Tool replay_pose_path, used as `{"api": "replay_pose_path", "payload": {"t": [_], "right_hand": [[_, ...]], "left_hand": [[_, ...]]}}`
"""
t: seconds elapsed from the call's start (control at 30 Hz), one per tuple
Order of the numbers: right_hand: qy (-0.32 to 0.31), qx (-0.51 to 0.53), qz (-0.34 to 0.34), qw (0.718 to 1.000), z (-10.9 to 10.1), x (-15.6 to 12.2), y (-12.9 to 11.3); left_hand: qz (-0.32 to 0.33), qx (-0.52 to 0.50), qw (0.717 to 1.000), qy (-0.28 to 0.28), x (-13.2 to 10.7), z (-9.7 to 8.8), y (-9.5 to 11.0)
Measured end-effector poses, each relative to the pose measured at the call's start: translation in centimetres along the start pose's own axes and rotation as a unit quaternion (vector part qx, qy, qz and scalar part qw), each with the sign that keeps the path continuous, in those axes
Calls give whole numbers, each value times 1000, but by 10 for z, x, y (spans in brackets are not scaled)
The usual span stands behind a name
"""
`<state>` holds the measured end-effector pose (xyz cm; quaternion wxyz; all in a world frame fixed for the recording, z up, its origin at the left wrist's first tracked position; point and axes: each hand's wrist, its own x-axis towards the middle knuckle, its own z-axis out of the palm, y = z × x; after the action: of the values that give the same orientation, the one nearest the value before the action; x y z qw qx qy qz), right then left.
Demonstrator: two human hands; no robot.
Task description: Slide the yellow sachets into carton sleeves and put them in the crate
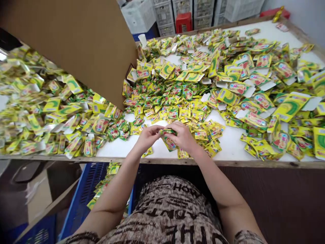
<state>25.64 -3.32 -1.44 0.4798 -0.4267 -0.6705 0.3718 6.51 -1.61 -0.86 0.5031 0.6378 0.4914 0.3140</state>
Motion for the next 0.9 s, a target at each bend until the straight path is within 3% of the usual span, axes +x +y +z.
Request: {"api": "replay_pose_path", "payload": {"t": [0.17,0.3,0.4,0.57,0.77,0.9], "right_hand": [[-17,-140,-19,990,-9,-4,-12],[11,-145,-25,989,-12,-1,-20],[20,-166,-43,985,-8,-4,-15],[-81,-285,-31,954,-7,-12,-13],[-261,-371,69,889,-14,0,-45],[-354,-391,45,849,-14,8,-57]], "left_hand": [[-14,-223,974,-30,-20,24,-13],[3,-230,973,0,-23,49,-31],[16,-239,971,9,-20,54,-41],[-2,-254,967,-34,-25,49,-43],[2,-282,959,-29,-40,56,-35],[-32,-323,945,-49,-46,52,-34]]}}
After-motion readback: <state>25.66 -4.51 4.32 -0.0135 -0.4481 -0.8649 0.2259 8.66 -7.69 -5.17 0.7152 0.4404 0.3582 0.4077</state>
